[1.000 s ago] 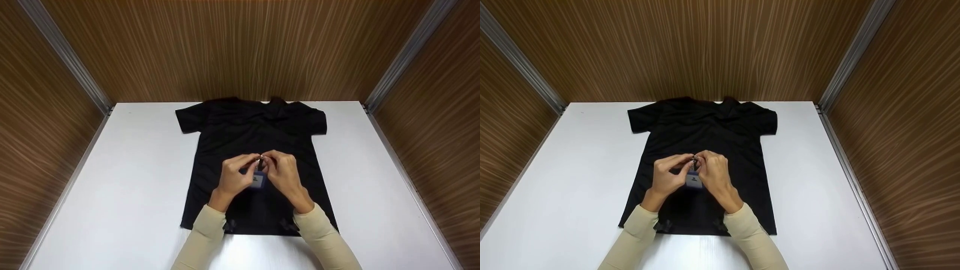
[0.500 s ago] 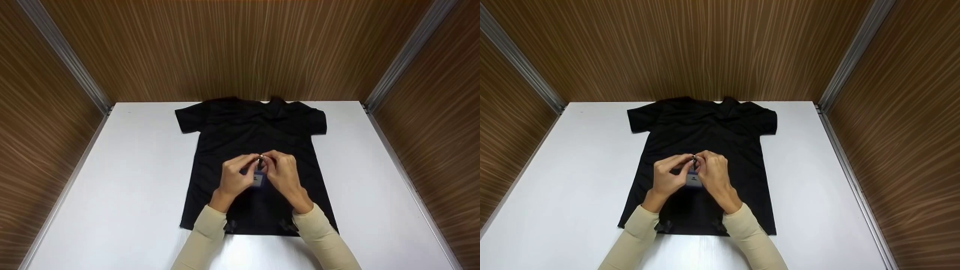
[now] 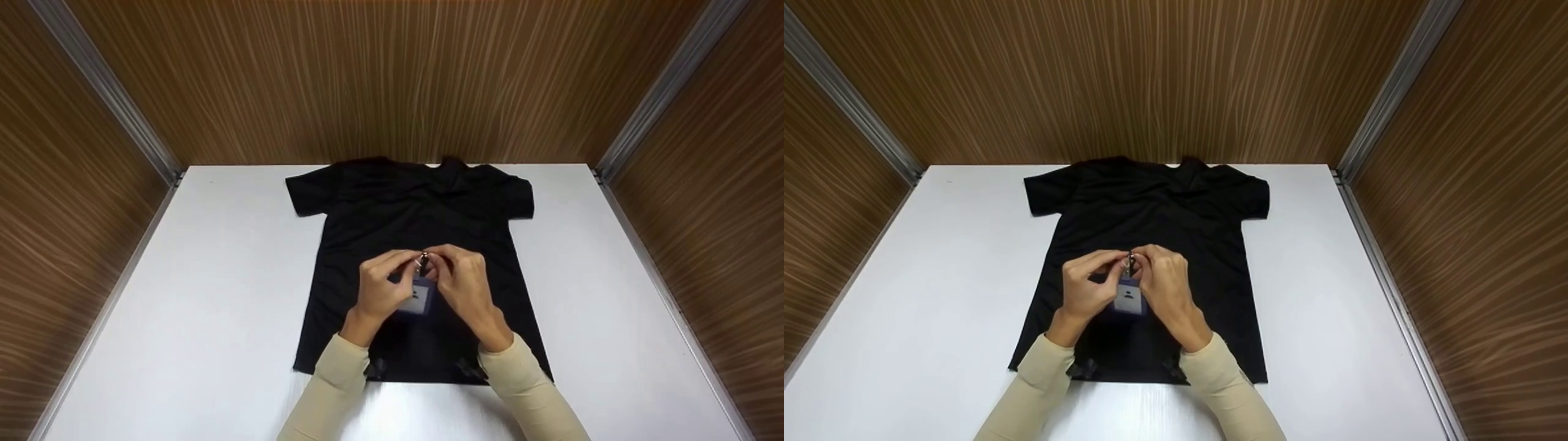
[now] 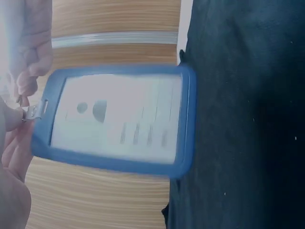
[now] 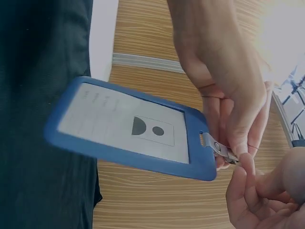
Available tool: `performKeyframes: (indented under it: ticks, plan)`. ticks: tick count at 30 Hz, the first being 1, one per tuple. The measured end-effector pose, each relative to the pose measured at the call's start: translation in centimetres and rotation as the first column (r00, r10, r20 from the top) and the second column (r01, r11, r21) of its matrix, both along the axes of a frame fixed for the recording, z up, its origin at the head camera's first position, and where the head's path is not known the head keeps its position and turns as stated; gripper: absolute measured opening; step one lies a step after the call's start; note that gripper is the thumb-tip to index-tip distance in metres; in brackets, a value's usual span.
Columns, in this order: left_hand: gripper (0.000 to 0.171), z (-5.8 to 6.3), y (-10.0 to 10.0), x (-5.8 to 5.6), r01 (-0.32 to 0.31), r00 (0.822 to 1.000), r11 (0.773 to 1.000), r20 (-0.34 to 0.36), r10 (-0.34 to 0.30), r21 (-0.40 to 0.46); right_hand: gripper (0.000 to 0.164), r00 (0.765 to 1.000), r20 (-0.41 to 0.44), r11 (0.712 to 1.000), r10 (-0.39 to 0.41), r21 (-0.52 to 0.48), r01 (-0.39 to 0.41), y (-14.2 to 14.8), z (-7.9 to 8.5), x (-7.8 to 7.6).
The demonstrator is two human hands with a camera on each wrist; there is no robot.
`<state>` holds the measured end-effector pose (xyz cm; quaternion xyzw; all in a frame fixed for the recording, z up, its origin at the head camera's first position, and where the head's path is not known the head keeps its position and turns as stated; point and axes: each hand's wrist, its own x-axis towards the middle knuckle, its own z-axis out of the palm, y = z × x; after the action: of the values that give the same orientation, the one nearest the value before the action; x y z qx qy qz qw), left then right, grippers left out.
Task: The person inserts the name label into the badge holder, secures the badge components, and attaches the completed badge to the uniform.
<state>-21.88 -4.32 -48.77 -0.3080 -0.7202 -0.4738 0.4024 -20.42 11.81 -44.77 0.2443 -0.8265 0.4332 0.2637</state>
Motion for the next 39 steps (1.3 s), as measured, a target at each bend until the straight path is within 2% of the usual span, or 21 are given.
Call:
performKeyframes:
  ticks: [9, 18, 24, 34, 39]
  plan:
    - [0.010, 0.0, -0.3, -0.4, 0.037, 0.998, 0.999, 0.044, -0.037, 0.013, 0.009, 0.997, -0.024, 0.996, 0.069, 0.051, -0.068, 0.5, 0.0, -0.6]
    - [0.011, -0.1, -0.6, -0.7, 0.096, 0.991, 0.995, 0.092, -0.097, 0.014, 0.011, 0.997, -0.056, 0.996, 0.053, 0.075, -0.049, 0.7, -0.3, -1.0]
    - [0.020, -0.1, -0.7, -0.6, 0.126, 0.982, 0.992, 0.139, -0.129, 0.033, 0.012, 0.997, 0.014, 0.996, 0.079, 0.035, -0.079, 0.9, -0.4, -1.2]
    - [0.013, 0.0, -0.4, -0.8, 0.123, 0.973, 0.989, 0.183, -0.137, 0.088, 0.015, 0.980, 0.144, 0.991, 0.135, -0.031, -0.132, 1.5, -0.1, -1.5]
    - [0.014, 0.1, 0.0, -0.9, 0.136, 0.960, 0.982, 0.229, -0.163, 0.132, 0.015, 0.965, 0.210, 0.987, 0.157, -0.066, -0.146, 2.0, 0.0, -1.8]
